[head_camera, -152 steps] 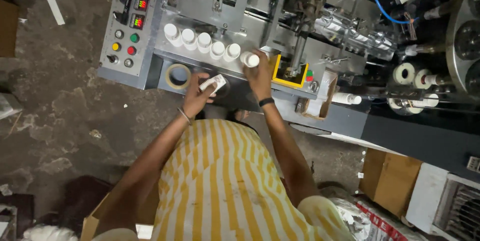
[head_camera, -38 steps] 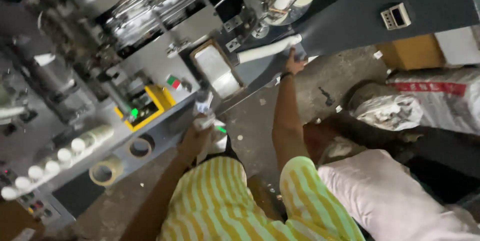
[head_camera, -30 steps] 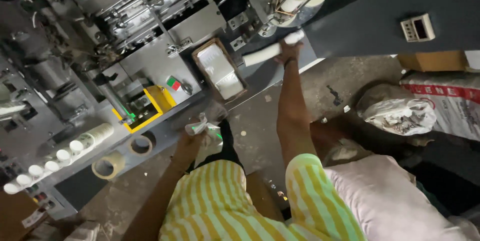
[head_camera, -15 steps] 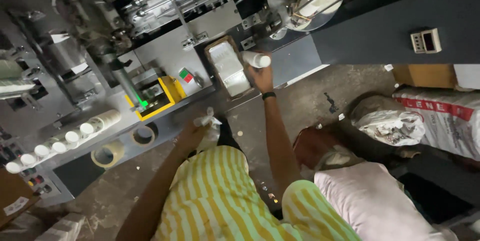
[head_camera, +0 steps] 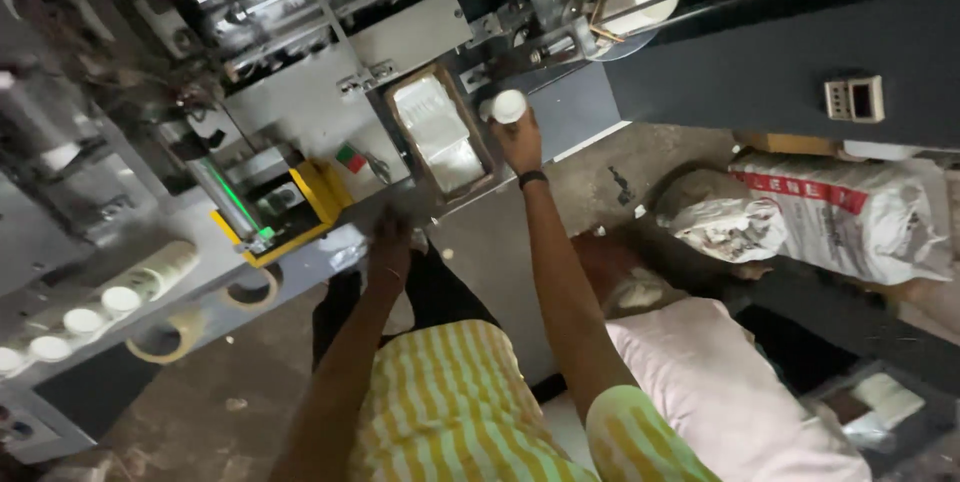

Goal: The person picks up white cylindrical tubes and places them into the feeding slots of an automated machine, then places other tubes into a plastic bag and seals it with tape.

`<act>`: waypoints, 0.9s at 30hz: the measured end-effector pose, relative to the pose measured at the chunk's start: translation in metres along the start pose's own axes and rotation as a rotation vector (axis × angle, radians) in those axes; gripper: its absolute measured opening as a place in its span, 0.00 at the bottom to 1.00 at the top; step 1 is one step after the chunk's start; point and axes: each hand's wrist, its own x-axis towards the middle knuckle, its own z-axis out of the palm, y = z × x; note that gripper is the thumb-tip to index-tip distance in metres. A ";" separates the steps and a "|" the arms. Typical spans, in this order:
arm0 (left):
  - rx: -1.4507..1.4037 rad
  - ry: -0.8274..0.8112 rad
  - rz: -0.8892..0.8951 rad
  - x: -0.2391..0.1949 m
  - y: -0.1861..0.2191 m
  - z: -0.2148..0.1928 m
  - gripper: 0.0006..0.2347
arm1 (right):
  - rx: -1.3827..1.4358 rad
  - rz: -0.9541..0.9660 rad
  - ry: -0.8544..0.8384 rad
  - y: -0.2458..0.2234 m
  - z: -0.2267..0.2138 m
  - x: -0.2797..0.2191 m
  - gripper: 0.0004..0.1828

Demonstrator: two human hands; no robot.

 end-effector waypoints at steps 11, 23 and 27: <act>0.453 -0.095 0.148 -0.007 -0.020 -0.018 0.19 | 0.090 0.111 -0.161 0.017 0.018 0.004 0.12; -0.052 0.155 0.126 -0.036 -0.031 -0.037 0.23 | 0.419 0.274 0.159 -0.045 -0.002 -0.091 0.22; -0.425 0.183 0.018 -0.049 -0.057 -0.046 0.14 | 0.136 0.046 -0.289 -0.064 0.017 -0.184 0.20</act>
